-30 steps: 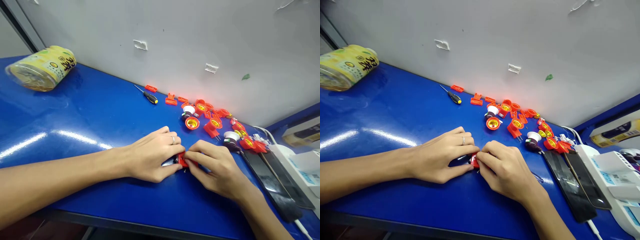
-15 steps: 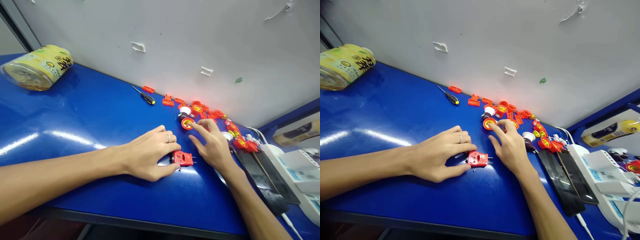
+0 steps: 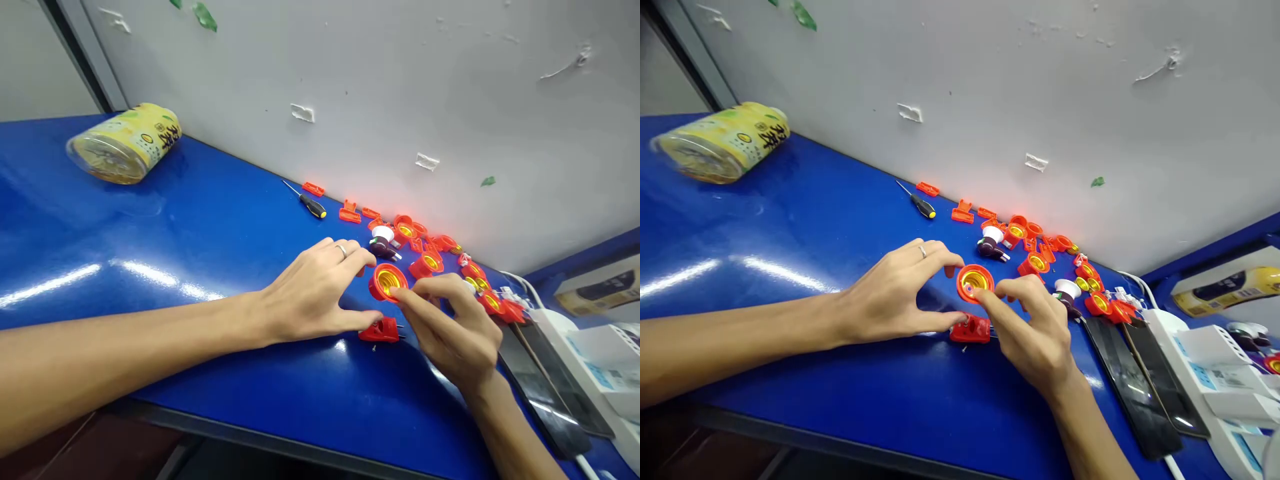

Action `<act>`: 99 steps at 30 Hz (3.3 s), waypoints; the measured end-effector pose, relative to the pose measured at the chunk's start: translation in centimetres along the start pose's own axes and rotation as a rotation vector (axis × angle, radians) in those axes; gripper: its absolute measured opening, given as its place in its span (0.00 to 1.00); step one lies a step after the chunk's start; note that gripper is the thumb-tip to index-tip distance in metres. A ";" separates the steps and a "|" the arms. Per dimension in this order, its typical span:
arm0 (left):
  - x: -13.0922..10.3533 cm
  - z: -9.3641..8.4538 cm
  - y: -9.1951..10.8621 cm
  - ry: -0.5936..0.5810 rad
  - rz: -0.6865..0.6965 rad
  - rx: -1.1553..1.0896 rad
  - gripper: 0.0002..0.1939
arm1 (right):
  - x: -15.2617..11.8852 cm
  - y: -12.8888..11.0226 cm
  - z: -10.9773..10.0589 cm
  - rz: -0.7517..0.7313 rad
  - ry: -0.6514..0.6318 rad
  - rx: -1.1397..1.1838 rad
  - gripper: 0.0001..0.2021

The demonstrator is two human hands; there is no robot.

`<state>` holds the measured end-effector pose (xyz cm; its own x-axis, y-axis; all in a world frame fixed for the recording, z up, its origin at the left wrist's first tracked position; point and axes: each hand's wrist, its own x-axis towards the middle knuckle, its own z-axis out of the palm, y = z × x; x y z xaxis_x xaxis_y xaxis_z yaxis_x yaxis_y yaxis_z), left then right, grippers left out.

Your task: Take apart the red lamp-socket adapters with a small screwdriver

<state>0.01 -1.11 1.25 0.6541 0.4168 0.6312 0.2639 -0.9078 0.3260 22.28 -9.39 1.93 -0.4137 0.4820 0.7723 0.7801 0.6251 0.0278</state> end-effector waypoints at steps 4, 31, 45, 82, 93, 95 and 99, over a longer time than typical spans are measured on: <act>0.1 0.0 0.4 0.002 -0.184 -0.274 0.22 | 0.3 -1.3 0.5 0.028 0.000 0.110 0.22; 0.5 -0.7 -0.2 -0.196 -0.289 -0.701 0.22 | -0.5 -0.2 -0.3 0.112 -0.095 0.151 0.23; 0.8 -0.6 -0.4 -0.203 -0.343 -0.714 0.14 | 0.6 -0.5 -0.2 0.275 -0.063 0.222 0.12; 0.1 0.3 0.6 -0.254 -0.271 -0.468 0.21 | 0.7 -1.0 -1.5 0.133 -0.233 0.167 0.08; -0.1 0.5 0.8 -0.274 -0.201 -0.328 0.21 | 0.7 -0.2 -2.1 0.108 -0.182 0.068 0.06; -0.2 0.5 0.8 -0.250 -0.181 -0.320 0.21 | 0.7 0.0 -2.4 0.121 -0.162 0.043 0.06; -0.5 0.6 1.1 -0.209 -0.119 -0.279 0.20 | 0.7 0.4 -2.9 0.149 -0.128 0.013 0.05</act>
<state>0.42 -2.31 0.83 0.7686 0.4740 0.4296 0.1623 -0.7941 0.5857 23.71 -10.60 4.34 -0.3514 0.6433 0.6802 0.8311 0.5489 -0.0897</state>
